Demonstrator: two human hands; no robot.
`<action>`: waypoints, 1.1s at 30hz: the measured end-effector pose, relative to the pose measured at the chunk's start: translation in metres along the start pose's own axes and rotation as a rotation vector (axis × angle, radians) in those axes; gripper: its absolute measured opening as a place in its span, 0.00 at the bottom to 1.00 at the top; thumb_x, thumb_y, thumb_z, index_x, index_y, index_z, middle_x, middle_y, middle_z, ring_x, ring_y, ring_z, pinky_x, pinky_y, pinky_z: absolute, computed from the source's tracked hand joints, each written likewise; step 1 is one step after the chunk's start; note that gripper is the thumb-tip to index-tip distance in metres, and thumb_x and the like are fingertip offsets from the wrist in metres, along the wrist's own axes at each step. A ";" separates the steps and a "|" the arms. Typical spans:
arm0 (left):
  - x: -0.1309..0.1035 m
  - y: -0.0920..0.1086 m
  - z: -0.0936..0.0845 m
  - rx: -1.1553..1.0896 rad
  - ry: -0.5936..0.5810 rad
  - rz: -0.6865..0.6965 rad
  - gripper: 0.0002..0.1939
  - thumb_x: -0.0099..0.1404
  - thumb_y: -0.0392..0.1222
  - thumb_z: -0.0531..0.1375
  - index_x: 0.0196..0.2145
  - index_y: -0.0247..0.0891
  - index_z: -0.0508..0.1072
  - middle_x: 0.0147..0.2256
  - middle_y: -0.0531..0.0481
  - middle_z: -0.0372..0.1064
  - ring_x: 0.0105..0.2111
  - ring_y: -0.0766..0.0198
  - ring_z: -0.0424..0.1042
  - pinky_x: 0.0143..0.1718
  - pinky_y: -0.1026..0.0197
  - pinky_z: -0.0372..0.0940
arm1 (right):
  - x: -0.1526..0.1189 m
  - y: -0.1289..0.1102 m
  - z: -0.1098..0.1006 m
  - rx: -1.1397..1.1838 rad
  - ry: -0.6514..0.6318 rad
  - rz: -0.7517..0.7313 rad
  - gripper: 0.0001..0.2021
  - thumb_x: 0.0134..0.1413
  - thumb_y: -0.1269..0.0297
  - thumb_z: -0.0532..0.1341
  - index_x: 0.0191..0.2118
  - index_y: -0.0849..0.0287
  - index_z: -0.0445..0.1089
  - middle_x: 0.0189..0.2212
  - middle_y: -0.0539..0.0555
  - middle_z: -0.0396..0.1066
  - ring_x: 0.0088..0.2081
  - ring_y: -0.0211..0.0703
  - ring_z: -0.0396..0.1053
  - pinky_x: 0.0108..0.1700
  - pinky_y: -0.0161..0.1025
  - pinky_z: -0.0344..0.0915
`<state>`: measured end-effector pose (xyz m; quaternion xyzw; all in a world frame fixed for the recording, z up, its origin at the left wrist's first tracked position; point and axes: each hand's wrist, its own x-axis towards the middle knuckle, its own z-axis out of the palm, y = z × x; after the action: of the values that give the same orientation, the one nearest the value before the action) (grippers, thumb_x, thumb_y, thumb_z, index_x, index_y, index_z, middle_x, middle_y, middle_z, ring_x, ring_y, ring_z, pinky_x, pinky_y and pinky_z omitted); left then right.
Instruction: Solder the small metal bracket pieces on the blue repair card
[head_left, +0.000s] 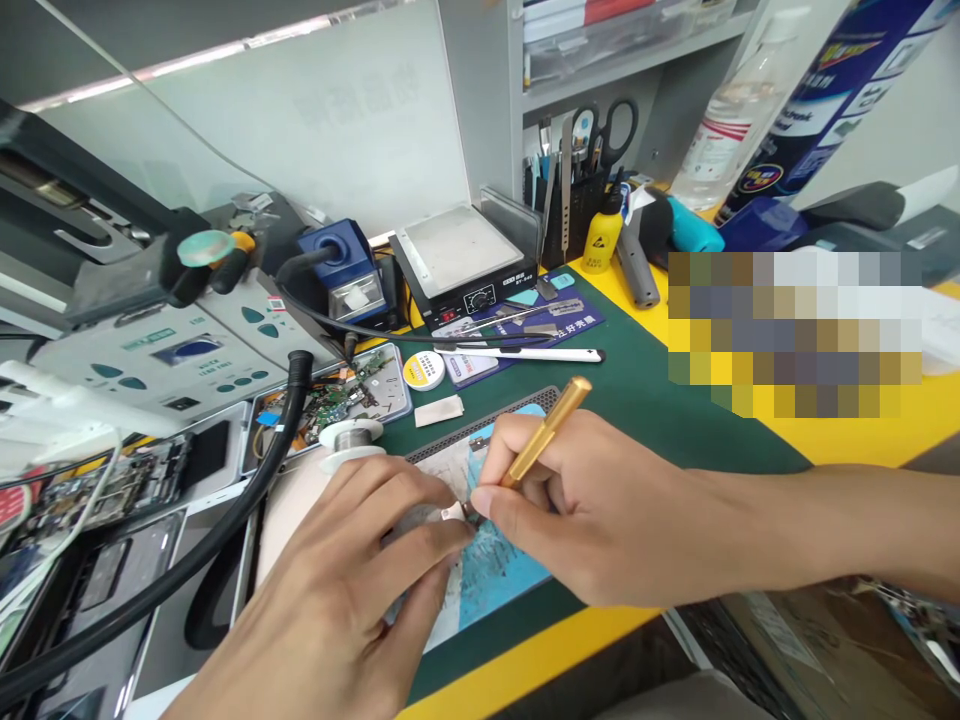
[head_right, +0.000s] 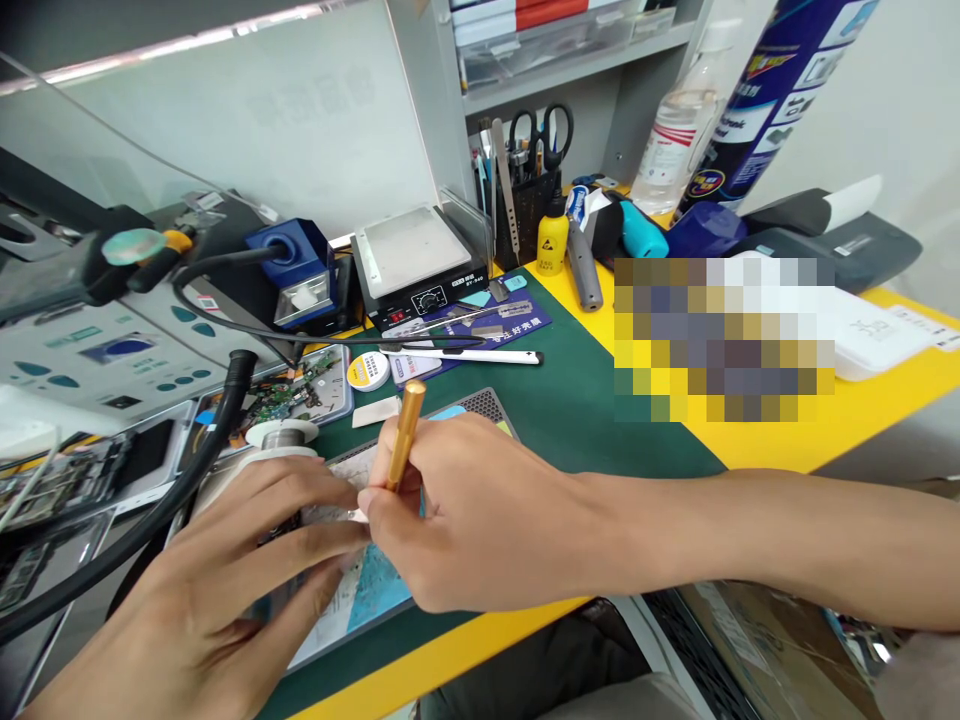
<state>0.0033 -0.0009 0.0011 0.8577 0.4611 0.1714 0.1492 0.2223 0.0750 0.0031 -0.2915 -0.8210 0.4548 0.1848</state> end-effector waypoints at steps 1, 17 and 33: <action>0.000 0.000 0.000 0.001 -0.002 -0.005 0.17 0.71 0.29 0.56 0.50 0.46 0.75 0.46 0.49 0.68 0.49 0.57 0.66 0.50 0.50 0.62 | 0.000 0.000 0.000 0.003 -0.005 0.006 0.04 0.60 0.70 0.56 0.33 0.58 0.61 0.16 0.42 0.55 0.18 0.34 0.54 0.21 0.39 0.42; -0.001 0.001 0.000 -0.001 0.003 -0.006 0.17 0.70 0.28 0.57 0.49 0.46 0.75 0.46 0.49 0.67 0.49 0.57 0.65 0.50 0.50 0.62 | 0.000 -0.001 0.000 -0.006 -0.013 0.013 0.04 0.61 0.70 0.55 0.33 0.58 0.61 0.16 0.42 0.55 0.19 0.35 0.54 0.23 0.41 0.41; 0.001 0.001 0.000 -0.010 0.000 0.023 0.14 0.68 0.27 0.58 0.47 0.42 0.75 0.45 0.48 0.68 0.46 0.57 0.65 0.48 0.51 0.62 | 0.000 0.000 0.002 0.007 0.026 -0.005 0.06 0.61 0.70 0.57 0.31 0.58 0.63 0.16 0.41 0.54 0.19 0.33 0.52 0.25 0.38 0.48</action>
<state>0.0046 -0.0002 0.0018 0.8622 0.4503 0.1755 0.1517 0.2216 0.0735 0.0024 -0.2949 -0.8177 0.4532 0.1976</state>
